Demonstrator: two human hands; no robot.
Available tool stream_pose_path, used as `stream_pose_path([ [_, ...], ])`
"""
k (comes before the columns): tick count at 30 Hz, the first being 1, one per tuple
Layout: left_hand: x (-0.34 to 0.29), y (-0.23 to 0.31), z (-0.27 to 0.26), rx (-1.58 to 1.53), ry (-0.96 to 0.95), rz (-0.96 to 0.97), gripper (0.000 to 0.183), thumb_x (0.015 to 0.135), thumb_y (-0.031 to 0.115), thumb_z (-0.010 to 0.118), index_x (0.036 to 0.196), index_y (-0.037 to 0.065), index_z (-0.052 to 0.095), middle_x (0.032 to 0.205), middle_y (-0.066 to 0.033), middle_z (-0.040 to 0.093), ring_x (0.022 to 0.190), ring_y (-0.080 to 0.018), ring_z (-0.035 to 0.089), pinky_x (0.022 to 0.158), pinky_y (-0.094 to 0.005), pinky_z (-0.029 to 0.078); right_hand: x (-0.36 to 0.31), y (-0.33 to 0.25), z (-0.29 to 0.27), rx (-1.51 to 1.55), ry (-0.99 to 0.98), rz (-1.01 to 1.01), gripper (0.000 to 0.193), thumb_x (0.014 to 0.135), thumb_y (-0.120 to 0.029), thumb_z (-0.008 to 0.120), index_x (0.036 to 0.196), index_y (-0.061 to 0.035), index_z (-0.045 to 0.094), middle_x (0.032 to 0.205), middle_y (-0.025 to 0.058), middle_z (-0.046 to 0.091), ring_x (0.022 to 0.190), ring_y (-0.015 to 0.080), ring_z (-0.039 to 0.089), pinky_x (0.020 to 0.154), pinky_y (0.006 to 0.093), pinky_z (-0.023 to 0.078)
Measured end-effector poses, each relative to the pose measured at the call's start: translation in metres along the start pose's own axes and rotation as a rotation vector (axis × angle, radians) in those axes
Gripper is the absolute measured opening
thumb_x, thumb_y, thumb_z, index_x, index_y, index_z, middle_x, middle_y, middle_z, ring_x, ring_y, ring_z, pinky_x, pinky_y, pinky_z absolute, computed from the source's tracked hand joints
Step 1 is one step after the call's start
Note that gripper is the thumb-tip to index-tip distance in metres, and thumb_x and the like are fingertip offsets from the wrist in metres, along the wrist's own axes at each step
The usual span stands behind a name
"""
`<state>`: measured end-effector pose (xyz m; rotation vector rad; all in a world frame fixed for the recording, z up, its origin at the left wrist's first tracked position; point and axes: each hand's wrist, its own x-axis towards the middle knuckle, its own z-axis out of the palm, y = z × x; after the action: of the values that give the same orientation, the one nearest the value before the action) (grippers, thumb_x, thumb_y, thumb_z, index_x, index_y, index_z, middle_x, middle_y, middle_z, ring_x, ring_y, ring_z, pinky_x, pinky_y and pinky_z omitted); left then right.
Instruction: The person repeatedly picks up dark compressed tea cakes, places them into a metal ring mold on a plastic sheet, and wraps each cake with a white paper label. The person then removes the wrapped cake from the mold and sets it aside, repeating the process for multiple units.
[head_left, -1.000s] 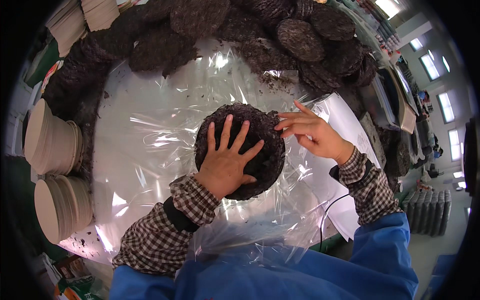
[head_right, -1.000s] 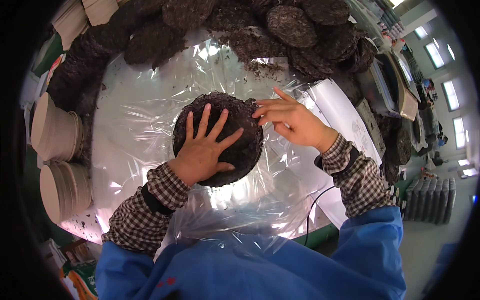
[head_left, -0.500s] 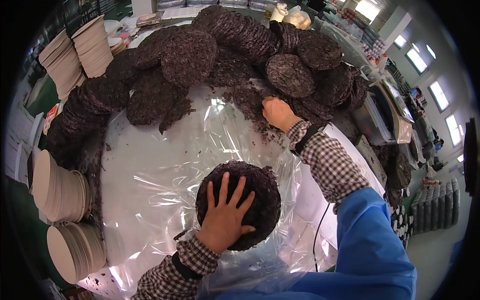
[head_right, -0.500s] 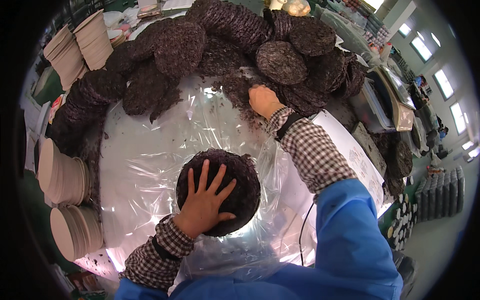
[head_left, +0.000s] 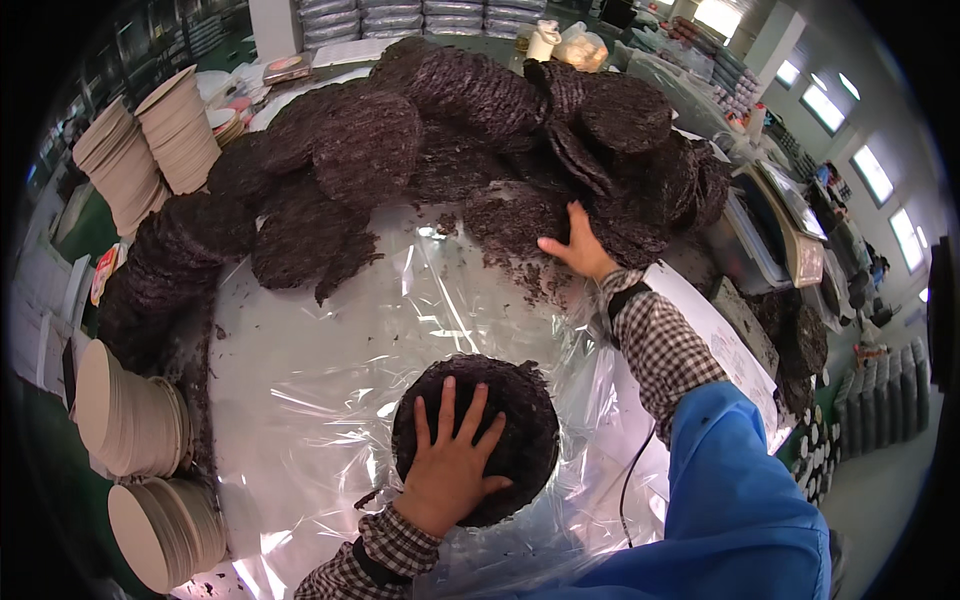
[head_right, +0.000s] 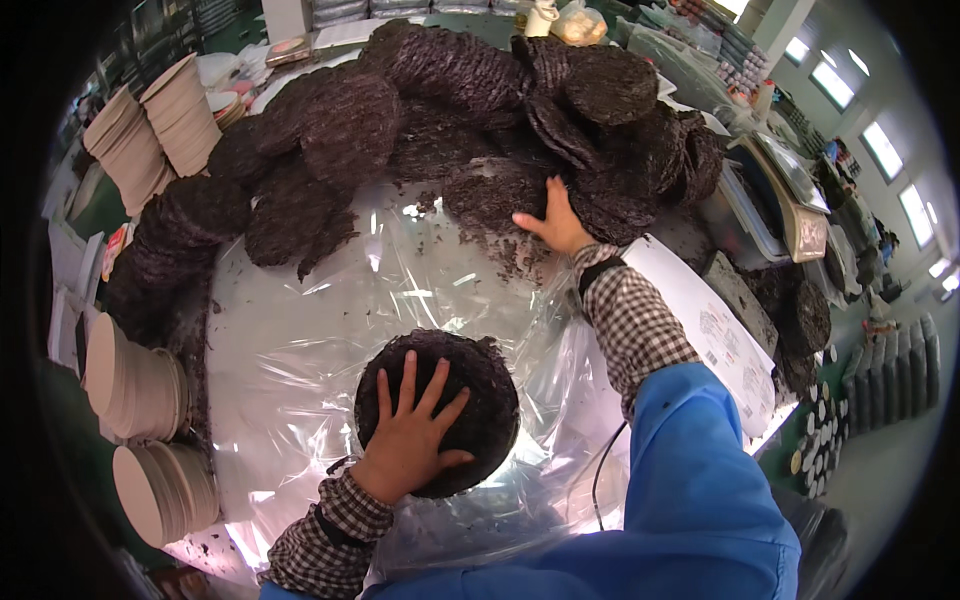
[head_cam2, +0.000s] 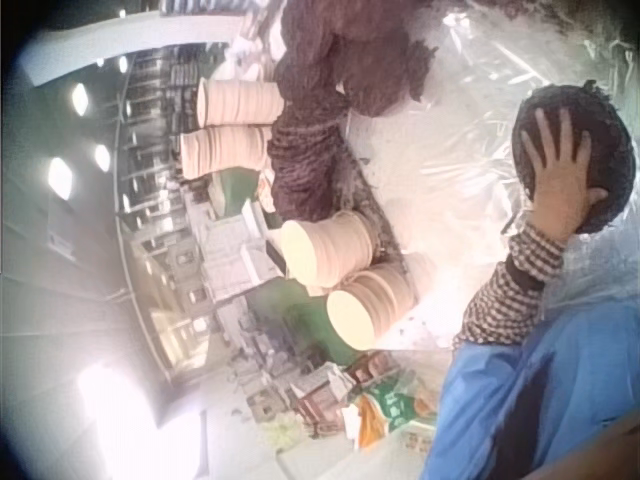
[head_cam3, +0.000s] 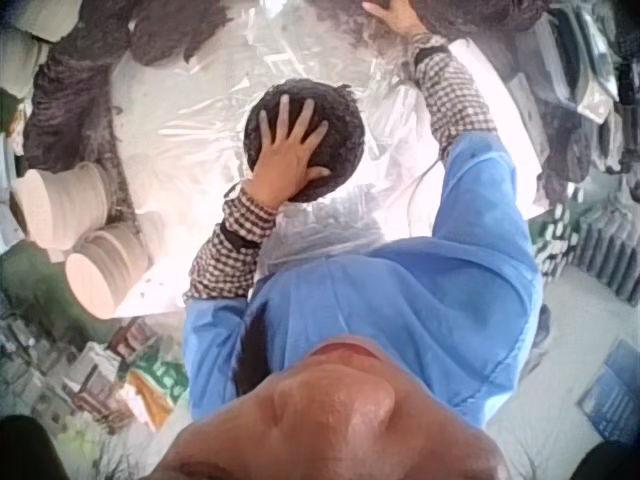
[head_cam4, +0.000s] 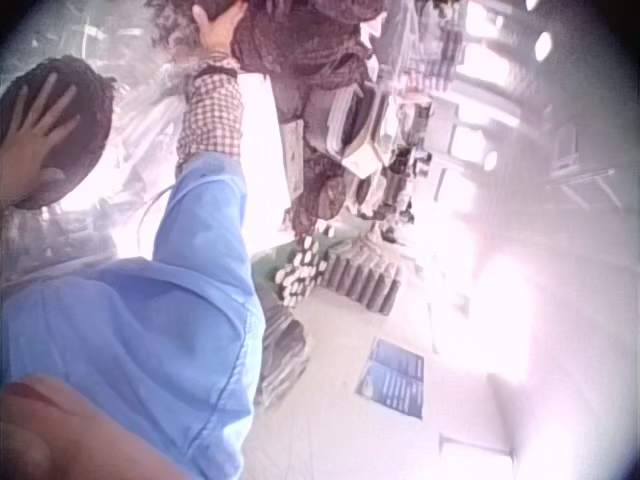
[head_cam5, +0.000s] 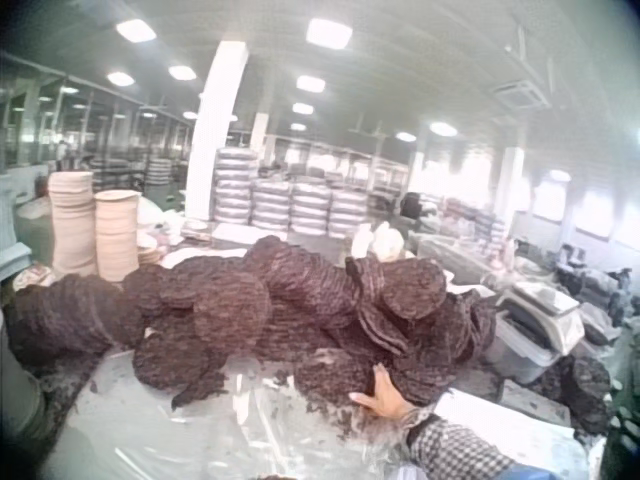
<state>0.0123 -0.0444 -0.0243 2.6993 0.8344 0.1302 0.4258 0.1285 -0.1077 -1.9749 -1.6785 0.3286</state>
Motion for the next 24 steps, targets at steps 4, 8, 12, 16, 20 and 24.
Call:
stream_pose_path([
  [4, -0.002, -0.002, -0.001, 0.051, -0.022, -0.009, 0.077, 0.077, 0.059, 0.068, 0.140, 0.019, 0.051, 0.158, -0.0175, 0.022, 0.145, -0.0502, 0.010, 0.110, -0.0719, 0.010, -0.043, -0.011, 0.025, -0.364, -0.088, 0.214, 0.123, 0.075, -0.089, 0.040, 0.156, -0.0042, 0.001, 0.159, 0.0226, 0.017, 0.144, 0.0453, 0.019, 0.113, 0.0638, 0.015],
  [8, -0.001, -0.001, -0.005, 0.056, -0.029, -0.027, 0.076, 0.078, 0.059, 0.067, 0.141, 0.019, 0.051, 0.158, -0.0184, 0.022, 0.145, -0.0511, 0.011, 0.110, -0.0719, 0.010, -0.016, -0.009, 0.001, -0.391, -0.078, 0.386, 0.119, 0.071, -0.094, 0.035, 0.158, -0.0206, 0.000, 0.160, 0.0198, 0.017, 0.139, 0.0527, 0.024, 0.108, 0.0713, 0.016],
  [12, 0.000, 0.005, -0.008, 0.016, -0.075, -0.012, 0.075, 0.079, 0.057, 0.068, 0.141, 0.020, 0.051, 0.158, -0.0187, 0.021, 0.145, -0.0516, 0.010, 0.110, -0.0718, 0.010, 0.012, 0.025, 0.005, -0.407, 0.122, 0.138, 0.089, 0.086, -0.075, 0.045, 0.153, -0.0212, 0.025, 0.144, 0.0202, 0.040, 0.128, 0.0488, 0.039, 0.104, 0.0651, 0.028],
  [16, -0.002, 0.006, -0.007, 0.008, -0.077, -0.043, 0.075, 0.077, 0.056, 0.070, 0.141, 0.020, 0.051, 0.159, -0.0175, 0.020, 0.145, -0.0511, 0.009, 0.110, -0.0721, 0.011, 0.017, 0.046, -0.001, -0.359, 0.150, -0.115, 0.040, 0.089, -0.034, 0.066, 0.121, -0.0115, 0.059, 0.127, 0.0211, 0.051, 0.105, 0.0443, 0.056, 0.088, 0.0494, 0.047],
  [20, -0.003, 0.006, 0.000, 0.022, -0.035, 0.003, 0.076, 0.076, 0.056, 0.070, 0.140, 0.020, 0.052, 0.160, -0.0162, 0.019, 0.146, -0.0491, 0.009, 0.111, -0.0707, 0.011, -0.015, 0.029, -0.037, -0.167, 0.223, -0.165, 0.020, 0.084, -0.017, 0.071, 0.097, -0.0032, 0.064, 0.089, 0.0170, 0.066, 0.084, 0.0386, 0.064, 0.070, 0.0421, 0.052],
  [24, -0.007, -0.002, 0.008, 0.086, 0.024, -0.021, 0.075, 0.076, 0.058, 0.069, 0.134, 0.013, 0.058, 0.161, -0.0149, 0.016, 0.147, -0.0464, 0.006, 0.112, -0.0689, 0.009, -0.066, -0.165, -0.102, 0.342, 0.029, -0.366, 0.024, 0.085, -0.022, 0.073, 0.098, -0.0043, 0.063, 0.088, 0.0088, 0.065, 0.081, 0.0257, 0.065, 0.070, 0.0332, 0.051],
])
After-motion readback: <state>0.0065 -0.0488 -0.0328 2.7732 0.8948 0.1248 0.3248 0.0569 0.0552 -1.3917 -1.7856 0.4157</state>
